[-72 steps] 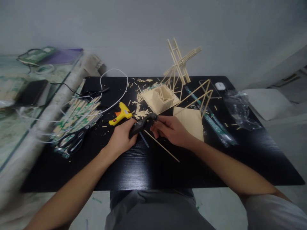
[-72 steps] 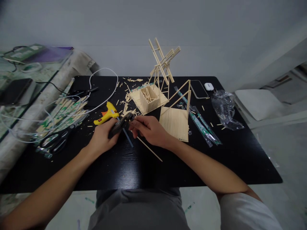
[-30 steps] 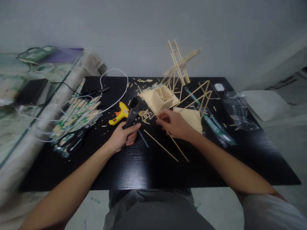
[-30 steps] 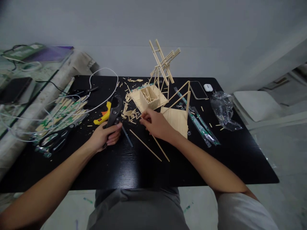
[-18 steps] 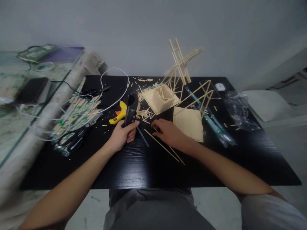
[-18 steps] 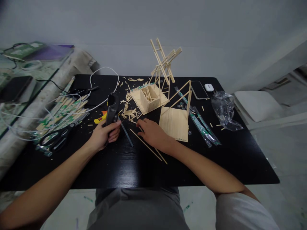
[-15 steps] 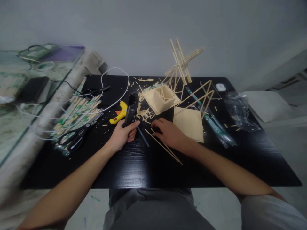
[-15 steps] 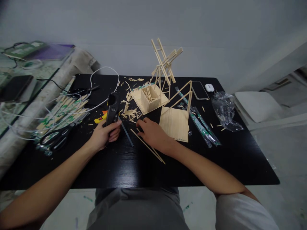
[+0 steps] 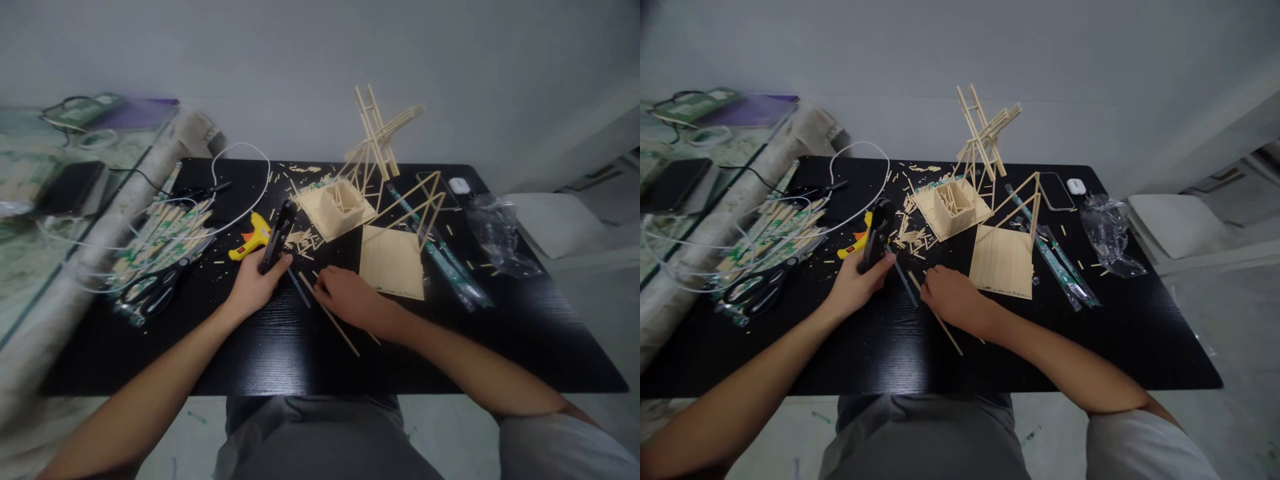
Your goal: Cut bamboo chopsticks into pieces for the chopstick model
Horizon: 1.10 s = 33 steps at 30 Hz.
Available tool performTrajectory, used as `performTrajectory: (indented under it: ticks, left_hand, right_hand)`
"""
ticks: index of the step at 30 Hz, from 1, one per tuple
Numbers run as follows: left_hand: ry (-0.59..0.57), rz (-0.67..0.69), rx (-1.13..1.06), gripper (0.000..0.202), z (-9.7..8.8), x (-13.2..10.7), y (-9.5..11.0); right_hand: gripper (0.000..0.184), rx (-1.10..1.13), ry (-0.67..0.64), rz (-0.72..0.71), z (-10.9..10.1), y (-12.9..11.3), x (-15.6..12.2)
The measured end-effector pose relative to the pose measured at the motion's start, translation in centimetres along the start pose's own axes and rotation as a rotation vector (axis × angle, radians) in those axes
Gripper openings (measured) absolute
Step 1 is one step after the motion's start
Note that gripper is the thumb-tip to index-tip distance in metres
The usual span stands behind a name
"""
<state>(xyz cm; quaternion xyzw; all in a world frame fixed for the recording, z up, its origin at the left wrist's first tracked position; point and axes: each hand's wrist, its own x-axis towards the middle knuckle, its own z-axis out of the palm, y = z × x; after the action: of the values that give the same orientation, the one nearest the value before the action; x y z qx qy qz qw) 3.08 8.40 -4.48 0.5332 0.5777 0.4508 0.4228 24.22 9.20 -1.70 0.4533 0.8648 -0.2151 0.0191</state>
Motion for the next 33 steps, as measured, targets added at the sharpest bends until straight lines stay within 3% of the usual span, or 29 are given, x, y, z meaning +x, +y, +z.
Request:
performTrajectory:
  ticks: [6, 11, 21, 27, 30, 33]
  left_hand:
    - [-0.035, 0.135, 0.184, 0.027, -0.2, -0.1, 0.1]
    - [-0.034, 0.17, 0.22, 0.025, -0.1, -0.1, 0.3]
    - [-0.044, 0.168, 0.236, 0.026, -0.2, -0.1, 0.4]
    - [-0.033, 0.087, 0.092, 0.029, -0.7, 0.2, 0.5]
    - [-0.071, 0.033, -0.037, 0.032, -1.2, 0.3, 0.9]
    - [-0.134, 0.002, -0.101, 0.034, -1.3, 0.2, 1.0]
  right_hand:
    - [0.02, 0.089, 0.087, -0.039, -1.3, 0.3, -0.2]
    - [0.033, 0.041, -0.029, -0.082, 0.4, -0.6, -1.0]
    - [0.022, 0.014, -0.154, 0.04, 0.4, -2.1, -1.7]
    - [0.012, 0.202, -0.031, 0.046, -1.5, -1.4, -1.6]
    - [0.008, 0.363, 0.088, -0.035, -2.3, -0.9, -1.7]
    - [0.008, 0.447, 0.116, -0.127, -2.2, -0.8, -1.7]
